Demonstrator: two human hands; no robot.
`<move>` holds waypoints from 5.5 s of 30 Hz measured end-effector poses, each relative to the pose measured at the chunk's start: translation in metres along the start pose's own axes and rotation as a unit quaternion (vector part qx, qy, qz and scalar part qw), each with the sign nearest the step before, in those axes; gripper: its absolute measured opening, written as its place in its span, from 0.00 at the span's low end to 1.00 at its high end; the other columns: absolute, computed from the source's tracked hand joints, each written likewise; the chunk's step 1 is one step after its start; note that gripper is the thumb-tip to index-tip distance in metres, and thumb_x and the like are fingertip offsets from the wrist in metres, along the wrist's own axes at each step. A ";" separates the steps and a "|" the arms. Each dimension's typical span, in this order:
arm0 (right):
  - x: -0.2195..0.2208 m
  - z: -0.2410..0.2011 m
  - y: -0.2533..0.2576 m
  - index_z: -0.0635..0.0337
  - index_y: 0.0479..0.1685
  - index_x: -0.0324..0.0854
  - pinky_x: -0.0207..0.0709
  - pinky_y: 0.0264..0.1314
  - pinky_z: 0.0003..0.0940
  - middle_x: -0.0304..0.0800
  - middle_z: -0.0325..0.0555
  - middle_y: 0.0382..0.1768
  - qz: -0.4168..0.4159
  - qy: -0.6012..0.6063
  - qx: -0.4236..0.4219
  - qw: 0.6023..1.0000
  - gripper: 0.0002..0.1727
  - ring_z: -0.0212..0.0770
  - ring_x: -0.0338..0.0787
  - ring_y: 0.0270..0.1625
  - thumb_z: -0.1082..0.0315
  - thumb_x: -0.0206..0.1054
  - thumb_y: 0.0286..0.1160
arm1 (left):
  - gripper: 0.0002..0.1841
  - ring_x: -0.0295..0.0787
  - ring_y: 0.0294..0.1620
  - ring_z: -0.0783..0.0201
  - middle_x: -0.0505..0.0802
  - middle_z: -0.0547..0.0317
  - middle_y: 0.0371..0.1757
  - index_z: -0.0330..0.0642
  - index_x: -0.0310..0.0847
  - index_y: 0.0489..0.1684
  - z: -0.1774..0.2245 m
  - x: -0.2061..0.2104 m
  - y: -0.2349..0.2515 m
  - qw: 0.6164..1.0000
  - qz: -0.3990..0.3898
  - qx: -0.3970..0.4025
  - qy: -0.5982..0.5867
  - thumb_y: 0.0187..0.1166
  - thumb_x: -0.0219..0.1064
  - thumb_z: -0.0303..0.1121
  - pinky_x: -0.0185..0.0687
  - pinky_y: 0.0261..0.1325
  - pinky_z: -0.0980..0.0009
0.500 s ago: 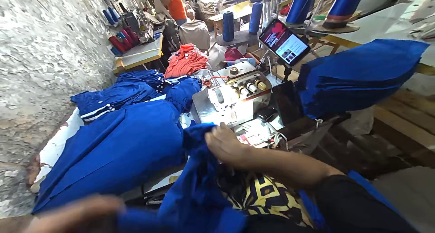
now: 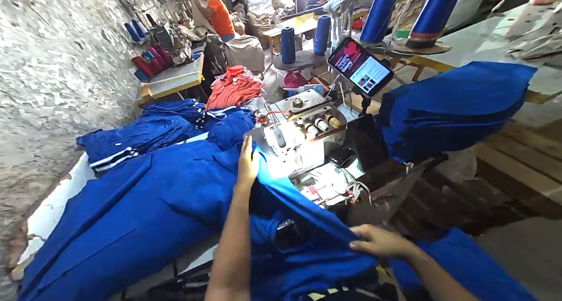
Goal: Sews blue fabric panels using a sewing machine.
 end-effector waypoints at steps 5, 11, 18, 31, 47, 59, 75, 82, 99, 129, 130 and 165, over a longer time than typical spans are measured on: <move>0.001 0.046 -0.014 0.72 0.55 0.86 0.74 0.61 0.68 0.90 0.70 0.48 -0.077 -0.210 0.259 0.940 0.19 0.67 0.89 0.54 0.60 0.67 0.84 | 0.26 0.53 0.94 0.41 0.71 0.45 0.89 0.40 0.71 0.84 0.040 0.024 -0.043 0.973 -0.142 -0.071 0.169 0.87 0.56 0.33 0.31 0.89 0.30; -0.064 -0.084 0.030 0.67 0.48 0.90 0.81 0.56 0.65 0.94 0.62 0.42 0.236 -0.242 -0.011 0.941 0.15 0.63 0.93 0.48 0.63 0.67 0.81 | 0.22 0.61 0.90 0.39 0.73 0.42 0.86 0.38 0.78 0.77 0.021 0.020 0.016 0.962 -0.104 -0.102 0.231 0.84 0.61 0.30 0.41 0.85 0.26; -0.108 -0.191 0.036 0.67 0.45 0.93 0.78 0.24 0.39 0.91 0.50 0.21 0.575 -0.373 -0.365 0.630 0.11 0.45 0.87 0.20 0.73 0.66 0.73 | 0.05 0.80 0.23 0.66 0.86 0.48 0.23 0.24 0.86 0.30 0.120 0.004 -0.052 0.969 0.200 0.140 -0.015 0.62 0.68 0.20 0.78 0.30 0.73; -0.100 -0.215 0.068 0.69 0.29 0.91 0.71 0.17 0.38 0.81 0.48 0.10 0.598 -0.454 -0.339 0.566 0.11 0.45 0.82 0.13 0.69 0.69 0.70 | 0.14 0.83 0.25 0.59 0.89 0.46 0.24 0.22 0.89 0.42 0.112 0.047 -0.027 0.986 0.096 0.122 -0.054 0.63 0.64 0.24 0.79 0.35 0.62; -0.112 -0.229 0.056 0.66 0.22 0.87 0.79 0.23 0.52 0.84 0.55 0.15 0.573 -0.380 -0.085 0.722 0.28 0.58 0.91 0.23 0.55 0.57 0.88 | 0.18 0.86 0.33 0.58 0.91 0.42 0.32 0.20 0.86 0.53 0.104 0.055 -0.027 0.991 0.057 0.089 -0.078 0.68 0.64 0.25 0.80 0.43 0.60; -0.278 -0.127 -0.059 0.80 0.55 0.84 0.71 0.73 0.66 0.84 0.75 0.62 0.515 -0.377 0.129 0.759 0.13 0.74 0.78 0.72 0.82 0.60 0.79 | 0.18 0.63 0.11 0.73 0.74 0.56 0.11 0.19 0.88 0.49 0.117 0.007 -0.093 0.948 0.195 0.247 -0.052 0.63 0.62 0.22 0.62 0.19 0.80; -0.330 -0.135 -0.065 0.71 0.31 0.90 0.73 0.57 0.75 0.90 0.71 0.40 0.418 -0.405 0.143 0.801 0.07 0.74 0.87 0.52 0.74 0.81 0.65 | 0.10 0.75 0.18 0.80 0.81 0.57 0.16 0.24 0.87 0.42 0.128 -0.031 -0.131 0.934 0.189 0.263 -0.148 0.73 0.61 0.21 0.74 0.28 0.87; -0.377 -0.111 -0.089 0.76 0.42 0.85 0.79 0.50 0.58 0.87 0.65 0.39 0.481 -0.196 0.069 0.852 0.13 0.55 0.85 0.41 0.70 0.75 0.75 | 0.08 0.77 0.20 0.74 0.87 0.52 0.23 0.28 0.88 0.41 0.197 0.004 -0.137 0.907 0.029 0.335 -0.255 0.73 0.62 0.21 0.77 0.30 0.83; 0.106 -0.167 -0.028 0.57 0.49 0.85 0.59 0.90 0.45 0.95 0.48 0.56 0.227 -0.349 -0.581 0.699 0.10 0.43 0.84 0.76 0.72 0.57 0.89 | 0.08 0.91 0.41 0.74 0.93 0.61 0.38 0.34 0.79 0.53 0.127 0.025 -0.099 0.840 -0.176 -0.280 -0.430 0.81 0.63 0.24 0.88 0.50 0.72; -0.029 -0.111 0.093 0.69 0.26 0.87 0.77 0.38 0.16 0.89 0.46 0.31 0.404 0.032 -0.228 0.885 0.08 0.22 0.82 0.32 0.70 0.72 0.65 | 0.11 0.90 0.49 0.63 0.94 0.50 0.44 0.34 0.93 0.42 0.048 -0.003 -0.038 0.994 -0.087 -0.054 -0.045 0.69 0.79 0.31 0.82 0.60 0.62; -0.029 -0.111 0.093 0.68 0.25 0.87 0.76 0.37 0.16 0.88 0.45 0.31 0.406 0.035 -0.232 0.883 0.08 0.22 0.82 0.31 0.70 0.72 0.65 | 0.11 0.90 0.51 0.60 0.94 0.49 0.45 0.33 0.92 0.43 0.048 -0.002 -0.037 0.994 -0.087 -0.055 -0.034 0.69 0.79 0.30 0.82 0.61 0.59; -0.004 -0.072 0.066 0.63 0.66 0.65 0.88 0.24 0.32 0.91 0.43 0.26 0.202 0.262 -0.008 0.944 0.21 0.37 0.92 0.21 0.78 0.65 0.77 | 0.09 0.90 0.34 0.51 0.92 0.46 0.33 0.32 0.88 0.41 -0.013 -0.179 -0.196 0.963 -0.232 -0.096 0.102 0.67 0.72 0.25 0.85 0.41 0.46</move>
Point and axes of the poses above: each hand's wrist, its own y-axis towards the middle knuckle, its own x-axis out of the palm, z = x × y, the point moved 9 cm from there along y, towards the middle knuckle
